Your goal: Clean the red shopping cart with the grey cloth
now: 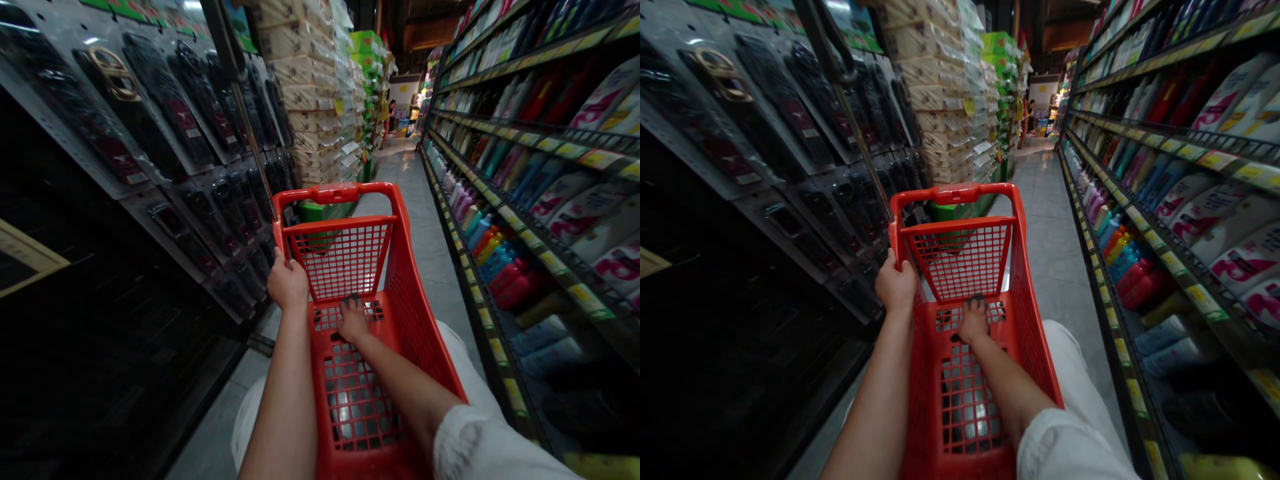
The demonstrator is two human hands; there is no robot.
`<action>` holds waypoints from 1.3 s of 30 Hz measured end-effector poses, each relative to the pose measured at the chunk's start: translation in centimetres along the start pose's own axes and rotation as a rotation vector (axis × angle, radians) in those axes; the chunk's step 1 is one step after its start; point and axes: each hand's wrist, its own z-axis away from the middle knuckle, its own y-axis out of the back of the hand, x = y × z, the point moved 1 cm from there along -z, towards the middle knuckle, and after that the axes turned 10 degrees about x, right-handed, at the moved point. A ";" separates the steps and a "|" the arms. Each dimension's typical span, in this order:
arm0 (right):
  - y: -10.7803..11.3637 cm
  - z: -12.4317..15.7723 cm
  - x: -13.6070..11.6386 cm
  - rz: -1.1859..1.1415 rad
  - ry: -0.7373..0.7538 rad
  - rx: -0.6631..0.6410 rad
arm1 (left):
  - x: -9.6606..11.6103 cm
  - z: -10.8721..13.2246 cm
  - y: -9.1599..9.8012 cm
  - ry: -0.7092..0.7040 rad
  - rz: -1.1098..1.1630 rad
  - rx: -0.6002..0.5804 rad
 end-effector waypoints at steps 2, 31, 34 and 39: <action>-0.5 0.2 -2.2 -0.036 0.209 -0.105 | 0.0 0.0 0.1 -0.003 -0.002 0.008; -2.4 -1.8 -6.1 -0.125 0.369 -0.086 | 0.1 0.0 -0.5 0.067 0.139 0.004; -2.3 -3.7 -7.0 -0.114 0.356 -0.099 | 0.3 -0.1 -0.6 0.048 0.134 -0.013; -1.5 -3.1 -5.8 -0.113 0.464 -0.120 | 0.4 -0.3 -0.7 0.046 0.133 -0.004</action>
